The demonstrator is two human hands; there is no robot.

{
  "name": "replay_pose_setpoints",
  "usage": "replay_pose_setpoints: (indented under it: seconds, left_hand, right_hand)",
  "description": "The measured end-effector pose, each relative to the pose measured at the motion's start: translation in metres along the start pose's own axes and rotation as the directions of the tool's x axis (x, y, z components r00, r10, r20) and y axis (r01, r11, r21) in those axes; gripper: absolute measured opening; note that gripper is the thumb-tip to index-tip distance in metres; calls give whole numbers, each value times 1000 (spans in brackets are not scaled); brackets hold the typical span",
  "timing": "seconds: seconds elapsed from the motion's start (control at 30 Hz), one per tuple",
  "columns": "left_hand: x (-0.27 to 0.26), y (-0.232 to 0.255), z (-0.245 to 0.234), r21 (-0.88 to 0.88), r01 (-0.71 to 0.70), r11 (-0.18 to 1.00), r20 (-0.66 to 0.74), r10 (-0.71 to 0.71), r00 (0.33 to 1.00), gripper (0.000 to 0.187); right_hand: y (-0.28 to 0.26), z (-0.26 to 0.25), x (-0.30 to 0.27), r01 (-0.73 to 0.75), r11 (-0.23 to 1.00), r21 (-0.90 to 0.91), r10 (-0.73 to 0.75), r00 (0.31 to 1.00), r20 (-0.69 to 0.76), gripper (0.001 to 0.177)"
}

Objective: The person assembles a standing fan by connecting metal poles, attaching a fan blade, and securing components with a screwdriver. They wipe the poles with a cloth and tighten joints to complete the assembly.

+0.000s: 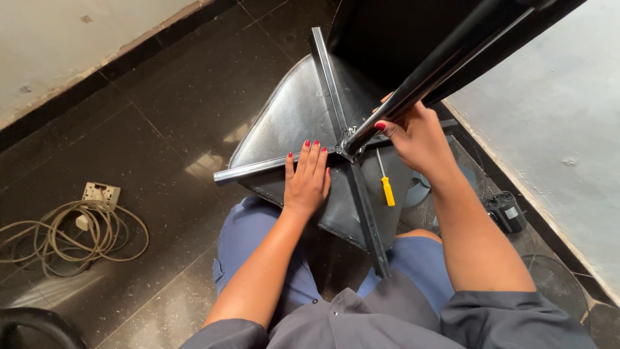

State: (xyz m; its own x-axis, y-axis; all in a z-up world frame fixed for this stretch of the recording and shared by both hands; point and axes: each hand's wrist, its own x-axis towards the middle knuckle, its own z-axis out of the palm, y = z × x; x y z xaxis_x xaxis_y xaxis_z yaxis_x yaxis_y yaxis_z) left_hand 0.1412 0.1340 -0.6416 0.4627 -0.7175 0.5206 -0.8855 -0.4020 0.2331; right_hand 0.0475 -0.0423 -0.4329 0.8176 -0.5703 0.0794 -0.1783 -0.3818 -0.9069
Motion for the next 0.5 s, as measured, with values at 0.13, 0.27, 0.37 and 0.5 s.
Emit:
replay_pose_setpoints:
  seconds: [0.13,0.27,0.37,0.5]
  left_hand:
    - [-1,-1,3,-5,-4,1000,3,4,1000,46]
    - [-1,-2,2,-14,-5,1000,4,5,1000,47]
    - [-1,-1,3,-2,-7,1000,2,7,1000,47]
    - [-2,-2,3,10,-16,1000,8,16,1000,48]
  right_hand:
    - [5,2,2,-19,998,52,19,1000,-8,32]
    - [4,3,4,24,999,26,-25,1000,12,32]
    - [2,2,3,20,1000,-16,-19,1000,18,31]
    - [1,3,0,18,999,-33,-17,1000,15,31]
